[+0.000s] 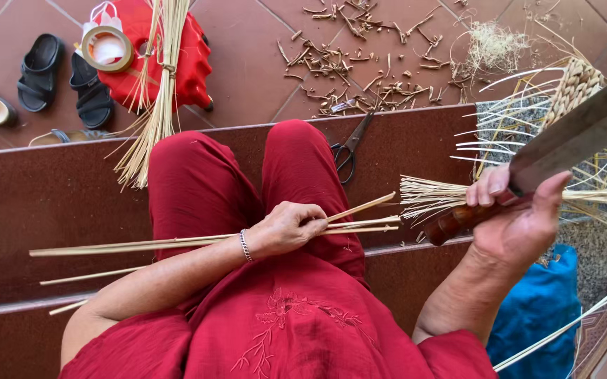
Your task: The person sits on the floor and uses a large knife to shave thin strips from bamboo sticks. They repeatedly hold a stick and draw the knife along its length to remove the outer layer, creating shavings that accumulate on the floor.
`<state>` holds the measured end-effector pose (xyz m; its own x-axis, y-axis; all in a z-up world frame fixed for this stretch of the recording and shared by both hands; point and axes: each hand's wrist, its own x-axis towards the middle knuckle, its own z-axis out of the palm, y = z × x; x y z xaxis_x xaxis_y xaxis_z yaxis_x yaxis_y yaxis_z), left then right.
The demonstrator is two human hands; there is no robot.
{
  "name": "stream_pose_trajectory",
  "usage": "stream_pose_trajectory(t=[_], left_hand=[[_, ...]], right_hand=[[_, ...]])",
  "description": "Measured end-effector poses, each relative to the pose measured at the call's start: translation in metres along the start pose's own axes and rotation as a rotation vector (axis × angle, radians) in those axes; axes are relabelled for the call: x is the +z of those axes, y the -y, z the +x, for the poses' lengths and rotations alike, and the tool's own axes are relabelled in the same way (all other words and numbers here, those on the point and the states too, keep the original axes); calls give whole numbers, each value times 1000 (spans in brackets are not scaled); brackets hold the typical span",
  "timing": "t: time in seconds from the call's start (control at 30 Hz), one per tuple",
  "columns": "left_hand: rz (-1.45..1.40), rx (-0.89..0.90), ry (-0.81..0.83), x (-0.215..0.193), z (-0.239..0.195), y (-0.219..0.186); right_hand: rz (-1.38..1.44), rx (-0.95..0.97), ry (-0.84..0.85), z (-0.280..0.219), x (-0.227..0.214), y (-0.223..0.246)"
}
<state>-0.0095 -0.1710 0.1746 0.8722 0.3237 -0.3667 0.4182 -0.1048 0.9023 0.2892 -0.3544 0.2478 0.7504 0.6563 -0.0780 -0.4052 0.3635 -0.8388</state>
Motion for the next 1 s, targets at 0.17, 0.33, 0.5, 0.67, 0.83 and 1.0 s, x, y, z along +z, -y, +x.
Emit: stream_pose_trajectory(t=[0.17, 0.33, 0.5, 0.67, 0.83, 1.0], left_hand=[[20, 48, -85, 12, 5, -6], [252, 326, -124, 13, -2, -34], [660, 445, -207, -25, -54, -30], [820, 261, -109, -34, -87, -2], [655, 201, -135, -40, -80, 8], [791, 376, -305, -60, -52, -20]], right_hand=[[182, 61, 88, -8, 20, 32], [291, 62, 163, -16, 32, 31], [148, 40, 116, -26, 21, 27], [18, -14, 150, -33, 9, 23], [-640, 14, -38, -46, 17, -3], [-888, -226, 134, -51, 38, -18]])
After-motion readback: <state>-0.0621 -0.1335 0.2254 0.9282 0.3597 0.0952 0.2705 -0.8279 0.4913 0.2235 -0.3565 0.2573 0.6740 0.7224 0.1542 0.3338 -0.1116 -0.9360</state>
